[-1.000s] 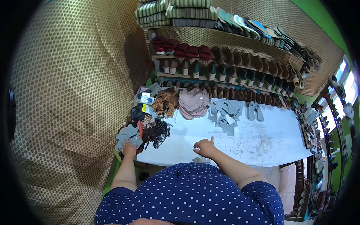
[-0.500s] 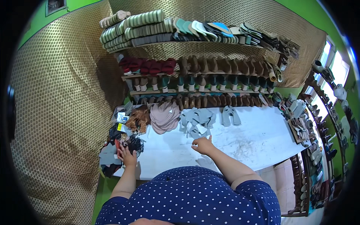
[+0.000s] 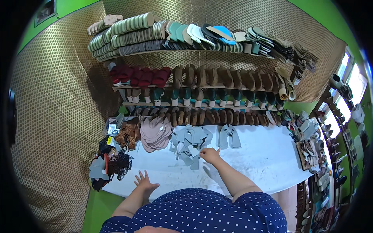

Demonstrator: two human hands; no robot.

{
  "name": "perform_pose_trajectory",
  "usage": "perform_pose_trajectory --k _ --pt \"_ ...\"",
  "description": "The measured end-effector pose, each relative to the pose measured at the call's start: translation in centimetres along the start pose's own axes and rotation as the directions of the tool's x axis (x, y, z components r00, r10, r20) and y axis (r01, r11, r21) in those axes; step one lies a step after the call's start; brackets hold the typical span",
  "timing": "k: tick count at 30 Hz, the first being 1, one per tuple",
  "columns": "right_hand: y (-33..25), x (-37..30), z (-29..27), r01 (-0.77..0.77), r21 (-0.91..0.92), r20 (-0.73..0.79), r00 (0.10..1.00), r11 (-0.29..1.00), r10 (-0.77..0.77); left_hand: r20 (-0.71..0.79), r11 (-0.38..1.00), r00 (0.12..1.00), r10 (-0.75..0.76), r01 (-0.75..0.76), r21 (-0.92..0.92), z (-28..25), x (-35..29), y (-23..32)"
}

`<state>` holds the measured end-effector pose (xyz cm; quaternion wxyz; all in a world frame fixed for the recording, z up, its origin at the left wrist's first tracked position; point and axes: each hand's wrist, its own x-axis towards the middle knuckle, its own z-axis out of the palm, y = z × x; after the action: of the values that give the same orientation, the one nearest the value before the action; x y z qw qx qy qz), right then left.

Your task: Sorting and arranging grey shoe component pieces on a workbench in a production facility.

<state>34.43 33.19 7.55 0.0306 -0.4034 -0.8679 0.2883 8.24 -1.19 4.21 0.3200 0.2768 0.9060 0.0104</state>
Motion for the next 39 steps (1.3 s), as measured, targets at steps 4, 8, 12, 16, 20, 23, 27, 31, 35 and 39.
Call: perform_pose_trajectory --k 4,8,12,16,20,23,27,31,35,39 --pt "1.0 6.3 0.3 -0.085 0.091 -0.100 0.991 0.992 0.094 0.037 0.998 0.998 -0.041 0.039 0.053 -0.6 -0.1 0.7" --pt "0.6 13.7 0.4 -0.034 0.139 -0.231 0.971 0.990 0.066 0.071 0.996 0.996 -0.049 0.043 0.082 -0.6 0.7 1.0" --pt "-2.4 18.4 -0.8 -0.059 0.079 -0.356 0.931 0.995 0.083 0.087 0.994 0.995 -0.055 0.047 0.094 -0.8 1.1 1.0" --pt "-4.1 21.1 -0.7 -0.215 -0.137 -0.205 0.961 0.967 0.184 0.128 0.991 0.990 -0.066 0.050 0.125 -0.8 1.7 0.7" --pt "-4.7 22.4 -0.6 -0.265 -0.206 -0.082 0.964 0.942 0.254 0.151 0.991 0.986 -0.066 0.047 0.128 -1.0 1.7 0.7" --pt "-3.7 22.8 0.4 -0.258 -0.178 -0.121 0.964 0.950 0.239 0.158 0.989 0.985 -0.066 0.044 0.138 -1.1 1.9 0.8" --pt "-2.9 22.1 1.4 -0.164 -0.129 -0.268 0.955 0.978 0.125 0.147 0.986 0.986 -0.076 0.052 0.157 -1.0 2.1 0.9" --pt "-3.6 20.2 0.7 -0.035 0.001 -0.381 0.924 0.999 0.032 0.112 0.991 0.992 -0.059 0.045 0.126 -0.9 1.8 1.0" --pt "-4.3 17.6 -0.8 0.065 0.125 -0.427 0.904 0.990 -0.005 0.105 0.993 0.993 -0.052 0.040 0.113 -1.2 1.5 1.1" --pt "-5.8 13.1 -2.7 0.159 0.177 -0.350 0.933 0.971 -0.088 0.094 0.995 0.995 -0.040 0.030 0.097 -0.6 1.1 0.6"
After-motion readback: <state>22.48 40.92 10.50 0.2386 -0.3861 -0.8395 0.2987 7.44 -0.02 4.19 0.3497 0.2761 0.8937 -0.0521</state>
